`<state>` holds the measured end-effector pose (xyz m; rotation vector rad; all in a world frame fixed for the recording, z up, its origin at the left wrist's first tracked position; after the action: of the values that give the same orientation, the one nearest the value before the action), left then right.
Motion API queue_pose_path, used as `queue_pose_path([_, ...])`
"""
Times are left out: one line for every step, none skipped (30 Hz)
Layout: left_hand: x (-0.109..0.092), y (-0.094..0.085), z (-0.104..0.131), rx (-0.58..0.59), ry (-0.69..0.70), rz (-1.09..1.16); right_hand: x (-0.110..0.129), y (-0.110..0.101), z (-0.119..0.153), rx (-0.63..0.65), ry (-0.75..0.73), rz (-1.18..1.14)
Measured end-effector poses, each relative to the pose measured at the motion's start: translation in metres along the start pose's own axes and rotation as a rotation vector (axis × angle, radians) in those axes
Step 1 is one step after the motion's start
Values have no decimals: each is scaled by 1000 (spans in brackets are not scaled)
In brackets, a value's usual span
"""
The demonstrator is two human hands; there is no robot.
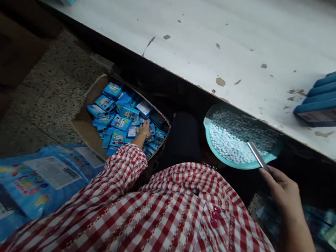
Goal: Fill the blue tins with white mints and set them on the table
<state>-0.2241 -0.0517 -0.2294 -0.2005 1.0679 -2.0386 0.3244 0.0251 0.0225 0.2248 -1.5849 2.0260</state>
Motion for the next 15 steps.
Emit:
queue_pose_path([3,0,1,-10,-4,-27,-3,2,3,28,51,-33])
queue_pose_path([6,-1,3,-24,-1,-55,-4,4,6,55,98,-63])
queue_pose_path([9,-1,7,-39,4,-71,-5,7,7,73,134,-80])
queue_pose_path([12,-1,12,-51,10,-73,-3,10,8,78,149,-78])
queue_pose_path([14,-1,17,-57,15,-61,-2,13,8,80,155,-75])
queue_pose_path([15,0,22,-63,18,-49,0,16,7,76,155,-80])
queue_pose_path([16,0,27,-69,16,-32,3,19,6,67,149,-89])
queue_pose_path([16,-1,30,-78,8,-5,4,22,4,59,138,-103])
queue_pose_path([16,-4,34,-89,-1,26,5,25,2,56,124,-119])
queue_pose_path([14,-8,37,-104,-9,58,4,28,-1,57,111,-134])
queue_pose_path([12,-13,41,-122,-16,85,2,29,-5,60,98,-145])
queue_pose_path([10,-21,46,-146,-16,128,-1,31,-8,68,84,-151])
queue_pose_path([7,-30,52,-166,-4,205,-6,31,-13,76,67,-152])
queue_pose_path([3,-39,59,-181,24,322,-10,32,-17,84,49,-151])
queue_pose_path([-2,-49,68,-180,70,479,-16,32,-21,87,31,-151])
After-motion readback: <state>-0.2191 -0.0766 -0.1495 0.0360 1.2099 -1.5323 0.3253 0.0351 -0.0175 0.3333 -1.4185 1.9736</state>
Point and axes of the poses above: each hand's wrist, its own z-axis away from the middle knuckle, its own y-axis out of the palm, x = y × z, the point moved 7 cm from there along -z, towards the middle knuckle, and after that the axes turned 2 degrees about -x, right-handed, at the moved point
